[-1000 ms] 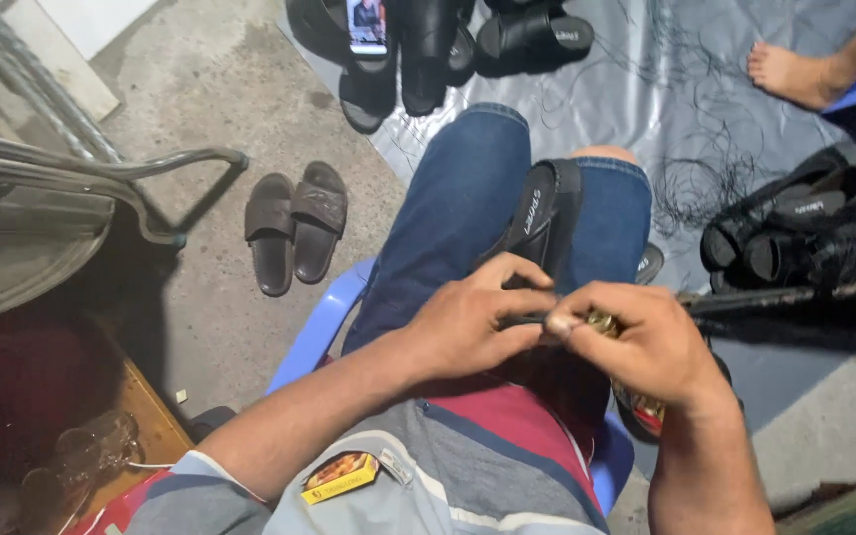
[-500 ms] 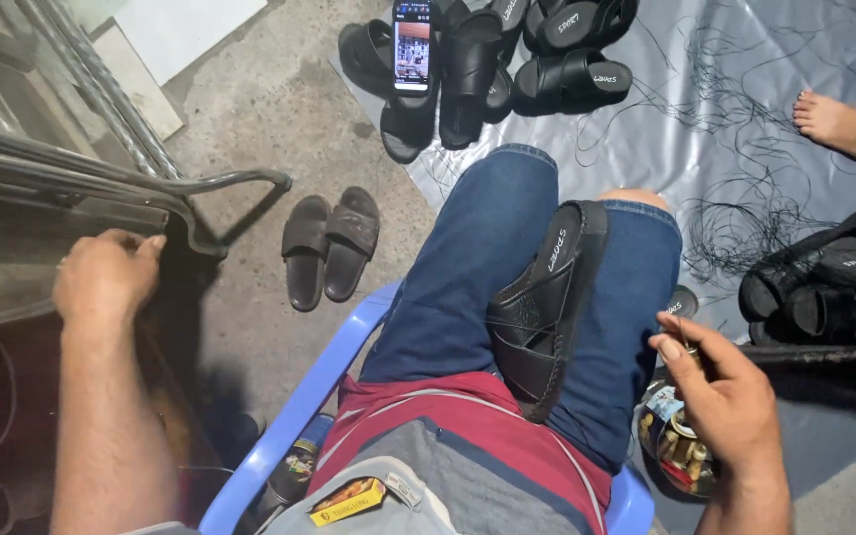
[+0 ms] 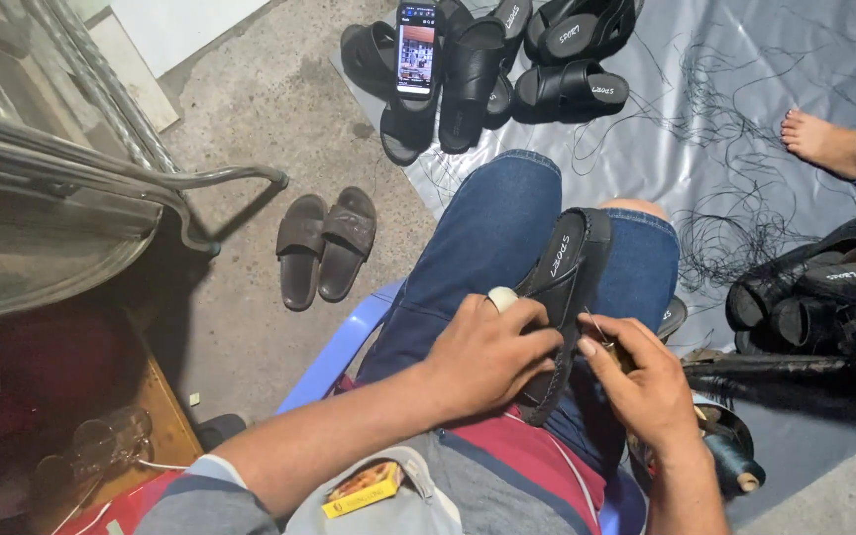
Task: Hand-stitching the upper strap of a leather sandal to its sole using a needle and thread.
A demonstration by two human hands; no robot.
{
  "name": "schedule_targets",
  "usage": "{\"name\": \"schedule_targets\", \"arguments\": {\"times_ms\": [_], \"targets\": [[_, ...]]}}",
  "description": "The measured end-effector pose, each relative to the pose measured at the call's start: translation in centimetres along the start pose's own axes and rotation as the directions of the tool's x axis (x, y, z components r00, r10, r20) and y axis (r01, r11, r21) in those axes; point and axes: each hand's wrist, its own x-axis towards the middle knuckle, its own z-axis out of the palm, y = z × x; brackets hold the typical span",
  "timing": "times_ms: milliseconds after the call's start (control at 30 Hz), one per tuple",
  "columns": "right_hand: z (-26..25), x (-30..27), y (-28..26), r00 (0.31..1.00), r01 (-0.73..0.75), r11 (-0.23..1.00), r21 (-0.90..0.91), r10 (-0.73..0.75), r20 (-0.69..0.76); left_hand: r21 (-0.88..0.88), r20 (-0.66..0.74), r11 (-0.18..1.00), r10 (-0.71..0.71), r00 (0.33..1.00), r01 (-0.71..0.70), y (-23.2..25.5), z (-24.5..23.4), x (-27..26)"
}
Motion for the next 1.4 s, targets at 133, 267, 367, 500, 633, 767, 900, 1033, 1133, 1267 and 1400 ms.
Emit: {"name": "schedule_targets", "arguments": {"times_ms": [133, 267, 367, 500, 633, 767, 900, 1033, 1133, 1267, 1400], "targets": [[0.2, -0.1, 0.1, 0.999, -0.040, 0.999, 0.015, 0.040, -0.020, 0.141, -0.012, 0.989, -0.048, 0.999, 0.050, 0.5, 0.9, -0.1], [0.4, 0.1, 0.2, 0.997, -0.077, 0.997, 0.013, 0.078, -0.029, 0.190, -0.023, 0.978, -0.079, 0.997, 0.082, 0.9, 1.1, 0.4], [0.5, -0.1, 0.6, 0.994, -0.100, 0.995, 0.021, 0.101, -0.031, 0.223, 0.014, 0.968, -0.121, 0.993, 0.114, 0.7, 1.7, 0.6], [0.7, -0.2, 0.5, 0.990, -0.133, 0.990, 0.037, 0.134, -0.036, 0.281, 0.044, 0.948, -0.169, 0.985, 0.150, 0.5, 2.4, 1.2], [1.3, -0.3, 2.2, 0.990, 0.070, 0.996, 0.062, -0.062, -0.127, 0.163, 0.107, 0.986, -0.052, 0.993, 0.034, 0.7, 0.9, 1.6], [1.3, -0.2, 1.7, 0.991, 0.043, 0.996, 0.082, -0.032, -0.131, 0.196, 0.142, 0.981, -0.024, 0.990, -0.005, 0.7, 0.7, 1.7], [1.3, -0.3, 1.4, 0.990, 0.029, 0.996, 0.084, -0.017, -0.141, 0.198, 0.156, 0.980, -0.035, 0.987, 0.004, 1.4, 0.1, 1.5], [1.3, 0.0, 1.0, 0.988, 0.053, 0.995, 0.082, -0.040, -0.147, 0.200, 0.142, 0.980, -0.047, 0.989, 0.018, 1.2, 0.3, 1.5], [1.3, -0.3, 1.0, 0.987, 0.056, 0.995, 0.078, -0.044, -0.157, 0.170, 0.169, 0.984, -0.088, 0.982, 0.059, 1.6, -0.1, 1.8], [1.1, -0.6, 1.0, 0.988, 0.072, 0.994, 0.086, -0.059, -0.146, 0.141, 0.233, 0.984, -0.144, 0.962, 0.114, 1.6, -0.4, 2.1], [0.6, -0.6, 1.3, 0.991, 0.102, 0.989, 0.102, -0.092, -0.100, 0.029, 0.220, 0.986, -0.164, 0.962, 0.162, 1.8, -0.8, 1.5]]}}
